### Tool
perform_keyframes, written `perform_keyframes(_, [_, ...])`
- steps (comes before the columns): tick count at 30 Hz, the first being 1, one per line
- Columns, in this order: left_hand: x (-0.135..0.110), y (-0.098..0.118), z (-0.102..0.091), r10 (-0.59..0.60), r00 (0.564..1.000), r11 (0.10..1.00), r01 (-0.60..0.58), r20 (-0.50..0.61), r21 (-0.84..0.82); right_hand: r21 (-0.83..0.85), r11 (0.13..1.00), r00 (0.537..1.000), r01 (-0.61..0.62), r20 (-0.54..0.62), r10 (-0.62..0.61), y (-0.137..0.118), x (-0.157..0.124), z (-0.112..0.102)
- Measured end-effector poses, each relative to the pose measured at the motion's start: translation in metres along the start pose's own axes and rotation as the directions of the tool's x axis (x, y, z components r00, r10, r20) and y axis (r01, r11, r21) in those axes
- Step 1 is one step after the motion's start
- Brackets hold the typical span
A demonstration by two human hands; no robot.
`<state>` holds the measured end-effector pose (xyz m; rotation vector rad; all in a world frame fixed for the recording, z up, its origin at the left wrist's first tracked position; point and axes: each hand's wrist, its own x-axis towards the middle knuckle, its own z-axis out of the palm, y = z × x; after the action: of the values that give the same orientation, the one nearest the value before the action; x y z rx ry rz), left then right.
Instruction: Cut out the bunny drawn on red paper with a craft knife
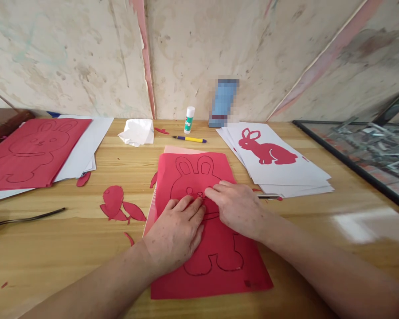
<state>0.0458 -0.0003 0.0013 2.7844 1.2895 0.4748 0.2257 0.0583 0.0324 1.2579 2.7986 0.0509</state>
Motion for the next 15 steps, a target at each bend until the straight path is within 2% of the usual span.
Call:
perform_keyframes(7, [-0.002, -0.002, 0.000, 0.010, 1.000, 1.000, -0.011, -0.024, -0.021, 0.217, 0.954, 0.978, -0.209, 0.032, 0.207, 0.002, -0.002, -0.008])
perform_keyframes(11, [-0.002, -0.002, 0.000, -0.001, 0.999, 0.999, 0.000, -0.043, -0.034, 0.282, 0.933, 0.974, -0.222, 0.107, 0.199, -0.002, 0.002, -0.010])
perform_keyframes(15, [-0.002, -0.002, -0.001, -0.001, 0.999, 1.000, 0.000, -0.046, -0.032, 0.390, 0.893, 0.975, -0.224, 0.097, 0.202, -0.004, 0.006, -0.002])
